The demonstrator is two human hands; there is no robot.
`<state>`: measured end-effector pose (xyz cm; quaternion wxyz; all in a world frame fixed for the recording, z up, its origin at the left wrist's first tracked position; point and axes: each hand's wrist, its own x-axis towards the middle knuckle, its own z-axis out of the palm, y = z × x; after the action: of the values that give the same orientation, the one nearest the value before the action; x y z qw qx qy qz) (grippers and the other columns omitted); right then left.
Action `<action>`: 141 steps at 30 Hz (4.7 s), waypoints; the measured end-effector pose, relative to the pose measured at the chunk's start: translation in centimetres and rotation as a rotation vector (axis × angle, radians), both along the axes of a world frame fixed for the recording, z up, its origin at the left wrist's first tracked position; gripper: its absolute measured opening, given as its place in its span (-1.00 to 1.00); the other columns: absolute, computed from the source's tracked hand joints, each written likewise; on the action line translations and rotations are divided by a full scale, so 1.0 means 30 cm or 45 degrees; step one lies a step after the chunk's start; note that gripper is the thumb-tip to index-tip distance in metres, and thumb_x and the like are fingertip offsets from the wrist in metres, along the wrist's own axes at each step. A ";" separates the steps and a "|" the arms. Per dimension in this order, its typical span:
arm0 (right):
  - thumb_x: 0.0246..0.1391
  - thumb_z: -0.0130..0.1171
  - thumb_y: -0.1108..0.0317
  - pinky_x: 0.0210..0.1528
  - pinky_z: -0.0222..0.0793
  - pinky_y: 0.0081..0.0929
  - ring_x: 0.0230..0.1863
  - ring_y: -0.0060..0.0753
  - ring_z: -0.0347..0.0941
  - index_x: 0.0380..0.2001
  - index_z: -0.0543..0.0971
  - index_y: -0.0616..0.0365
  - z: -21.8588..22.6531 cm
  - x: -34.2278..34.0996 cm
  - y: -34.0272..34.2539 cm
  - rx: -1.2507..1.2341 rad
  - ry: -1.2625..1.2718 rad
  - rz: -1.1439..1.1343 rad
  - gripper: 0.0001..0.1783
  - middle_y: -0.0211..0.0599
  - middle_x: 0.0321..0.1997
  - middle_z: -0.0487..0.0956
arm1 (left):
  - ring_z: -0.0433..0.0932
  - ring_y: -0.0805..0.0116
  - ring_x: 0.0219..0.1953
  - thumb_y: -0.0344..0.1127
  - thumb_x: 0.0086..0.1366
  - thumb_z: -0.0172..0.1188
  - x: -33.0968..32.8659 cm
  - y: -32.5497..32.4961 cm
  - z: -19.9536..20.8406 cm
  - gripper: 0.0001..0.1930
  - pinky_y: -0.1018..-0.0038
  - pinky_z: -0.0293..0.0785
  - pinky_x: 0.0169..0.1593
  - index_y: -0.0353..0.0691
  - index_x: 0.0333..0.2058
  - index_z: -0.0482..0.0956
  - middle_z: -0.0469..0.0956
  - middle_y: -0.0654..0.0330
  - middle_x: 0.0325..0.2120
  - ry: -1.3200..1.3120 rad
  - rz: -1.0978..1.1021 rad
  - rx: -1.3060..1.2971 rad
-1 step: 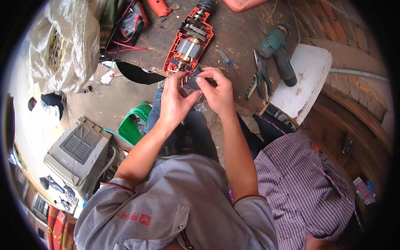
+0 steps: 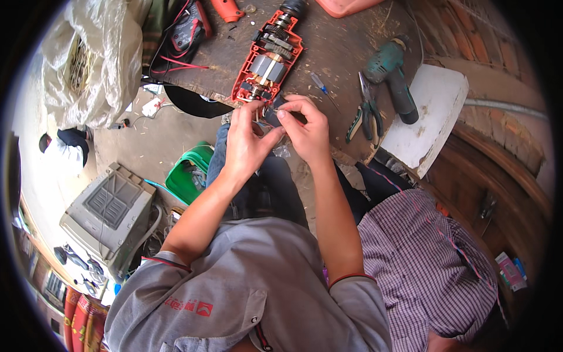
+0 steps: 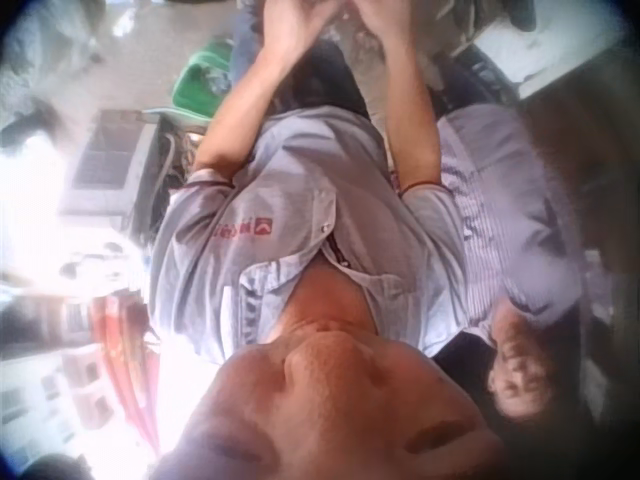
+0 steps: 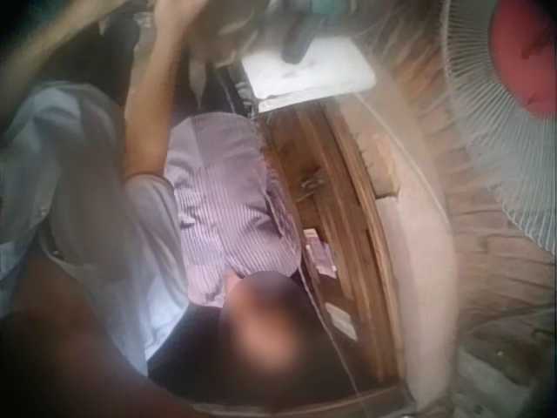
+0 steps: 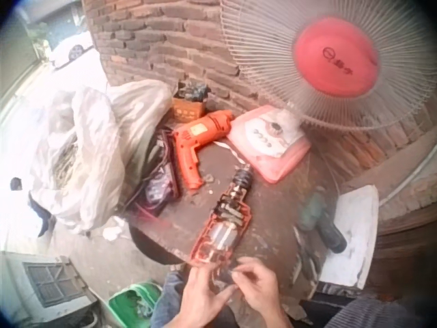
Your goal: The person repairs a cordless drill by stripping and twisting wires, then connecting them to the internal motor terminals using pliers and a screwdriver. The drill remains disassembled on the workbench throughout the clip.
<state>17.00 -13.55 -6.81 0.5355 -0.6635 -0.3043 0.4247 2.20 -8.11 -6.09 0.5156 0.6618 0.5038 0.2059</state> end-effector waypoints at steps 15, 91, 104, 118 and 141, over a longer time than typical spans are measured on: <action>0.20 0.25 0.57 0.09 0.39 -0.51 0.05 -0.45 0.47 -0.23 0.61 0.41 -0.030 -0.009 -0.052 0.163 0.170 -0.140 -0.90 -0.07 0.09 0.52 | 0.48 0.21 -0.29 -0.24 -0.17 0.59 0.014 0.006 -0.083 -0.39 0.31 0.51 -0.37 -0.13 -0.06 0.62 0.38 0.15 -0.31 0.068 -0.094 0.609; 0.14 0.26 0.55 -0.28 0.48 -0.41 -0.41 -0.36 0.51 -0.04 0.54 0.30 0.075 0.226 0.065 -0.617 -1.039 0.239 -0.70 -0.25 -0.33 0.60 | 0.73 0.43 -0.27 -0.35 0.48 0.12 -0.051 0.182 -0.005 -0.72 0.57 0.63 -0.20 -0.24 0.11 0.56 0.71 0.12 -0.29 -0.524 -0.194 -1.393; 0.38 0.05 0.50 0.00 0.50 -0.56 -0.09 -0.51 0.57 -0.06 0.41 0.34 0.210 0.163 0.136 -0.063 0.142 0.339 -0.85 -0.10 -0.11 0.64 | 0.61 0.34 -0.41 -0.38 0.23 0.41 -0.029 0.030 0.010 -0.47 0.39 0.56 -0.32 -0.14 0.19 0.55 0.58 0.14 -0.40 0.014 -0.254 0.055; 0.37 0.09 0.46 -0.02 0.51 -0.50 -0.14 -0.50 0.58 -0.14 0.44 0.30 0.169 0.160 0.172 -0.175 -0.175 0.585 -0.88 -0.15 -0.19 0.66 | 0.46 0.15 -0.12 -0.28 -0.15 0.66 0.033 -0.099 -0.092 -0.28 0.34 0.50 -0.11 -0.05 0.08 0.60 0.36 0.04 -0.07 0.016 0.170 0.472; 0.20 0.19 0.30 -0.21 0.45 -0.15 -0.33 0.02 0.59 -0.21 0.51 0.34 0.225 0.125 0.365 -0.372 -0.803 1.104 -0.73 0.04 -0.37 0.63 | 0.43 0.14 0.03 -0.03 -0.13 0.55 0.025 -0.011 -0.222 -0.42 0.14 0.28 0.18 -0.18 -0.12 0.66 0.58 0.24 -0.04 -0.166 0.055 1.038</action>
<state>20.75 -2.59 -0.06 0.0972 -0.6398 -0.6330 0.4248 2.95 -8.44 -12.74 0.2378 0.7867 0.3610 0.4407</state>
